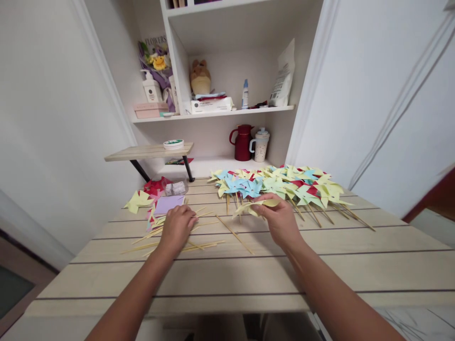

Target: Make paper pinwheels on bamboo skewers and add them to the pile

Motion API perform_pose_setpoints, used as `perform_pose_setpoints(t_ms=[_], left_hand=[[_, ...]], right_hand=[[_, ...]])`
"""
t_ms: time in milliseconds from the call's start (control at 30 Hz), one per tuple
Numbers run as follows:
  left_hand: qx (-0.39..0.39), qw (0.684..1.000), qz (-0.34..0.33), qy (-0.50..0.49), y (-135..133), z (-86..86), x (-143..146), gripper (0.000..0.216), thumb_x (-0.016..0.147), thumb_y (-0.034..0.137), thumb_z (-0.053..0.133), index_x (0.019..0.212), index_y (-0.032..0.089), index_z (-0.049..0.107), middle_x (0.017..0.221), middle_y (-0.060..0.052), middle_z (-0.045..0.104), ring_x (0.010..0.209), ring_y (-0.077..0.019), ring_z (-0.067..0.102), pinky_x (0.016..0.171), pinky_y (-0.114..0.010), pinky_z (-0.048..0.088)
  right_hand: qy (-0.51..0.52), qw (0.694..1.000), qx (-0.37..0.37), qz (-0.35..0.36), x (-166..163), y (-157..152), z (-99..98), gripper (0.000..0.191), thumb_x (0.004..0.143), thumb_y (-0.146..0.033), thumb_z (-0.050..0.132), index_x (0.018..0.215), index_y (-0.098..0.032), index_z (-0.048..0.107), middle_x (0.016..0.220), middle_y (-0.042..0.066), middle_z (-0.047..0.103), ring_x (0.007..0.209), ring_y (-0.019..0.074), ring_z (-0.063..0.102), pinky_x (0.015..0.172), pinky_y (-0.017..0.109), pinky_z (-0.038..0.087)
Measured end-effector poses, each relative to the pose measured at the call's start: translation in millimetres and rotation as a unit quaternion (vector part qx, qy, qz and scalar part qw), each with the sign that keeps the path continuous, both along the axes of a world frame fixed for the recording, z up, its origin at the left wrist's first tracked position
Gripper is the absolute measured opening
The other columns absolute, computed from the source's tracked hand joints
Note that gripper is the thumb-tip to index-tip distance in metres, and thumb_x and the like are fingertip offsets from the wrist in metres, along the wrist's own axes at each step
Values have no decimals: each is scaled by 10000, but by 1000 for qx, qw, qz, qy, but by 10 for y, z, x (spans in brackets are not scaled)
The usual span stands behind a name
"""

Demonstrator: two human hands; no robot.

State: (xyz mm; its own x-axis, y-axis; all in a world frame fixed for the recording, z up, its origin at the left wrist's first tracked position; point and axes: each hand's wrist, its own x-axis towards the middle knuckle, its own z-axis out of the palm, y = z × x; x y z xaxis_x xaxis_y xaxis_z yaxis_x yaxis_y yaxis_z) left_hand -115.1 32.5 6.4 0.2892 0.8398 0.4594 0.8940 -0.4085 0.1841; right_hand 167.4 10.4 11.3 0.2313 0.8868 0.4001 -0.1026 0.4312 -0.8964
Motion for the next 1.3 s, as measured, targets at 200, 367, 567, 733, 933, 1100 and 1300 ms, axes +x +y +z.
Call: perform_pose_setpoints(t_ms=[200,367,567,733,933,1100,1300], left_hand=[[-22,982,-105,157,92,-40,186,157,894,231,599,799,200,720,872,-82,681,894,-241,601,856,-393,370],[-19,974,-112,194,186,-53,282,258,918,168,514,740,179,700,814,-87,671,820,-224,610,835,-389,377],[-3,966,-124,227,191,-25,317,250,873,49,501,729,170,666,797,-93,666,784,-228,604,802,-378,392],[22,960,-139,242,146,-52,289,254,897,58,484,750,169,660,814,-88,671,805,-223,606,862,-391,395],[107,973,-141,146,65,-106,436,194,941,153,504,835,173,665,847,-55,698,813,-193,625,958,-416,373],[139,981,-129,44,-4,-36,867,138,915,149,555,826,189,652,866,-34,718,844,-192,648,954,-417,377],[118,985,-127,19,-82,-130,1282,116,896,131,574,836,170,664,844,-46,714,826,-210,652,947,-438,398]], right_hand=[[12,1000,-2,18,-21,8,-38,193,649,-313,818,741,-219,676,693,-12,639,645,151,538,602,287,427],[38,998,-1,42,-33,3,-32,183,651,-288,829,735,-221,681,689,-21,627,652,142,529,608,279,409],[48,998,-10,43,-36,5,-35,216,643,-305,839,757,-215,679,691,-20,624,647,141,528,608,282,412],[90,995,-22,47,-55,21,-57,216,623,-283,852,744,-216,686,708,-13,666,670,156,571,647,302,450],[257,961,-15,99,-138,58,-8,247,597,-243,880,778,-233,712,828,-3,757,855,185,670,843,328,504],[402,905,-83,110,-199,141,-50,258,597,-201,897,722,-223,673,724,-45,730,701,130,673,734,276,562],[465,866,-132,126,-229,231,-184,267,635,-207,884,777,-225,659,712,-58,719,651,121,681,666,275,593]])
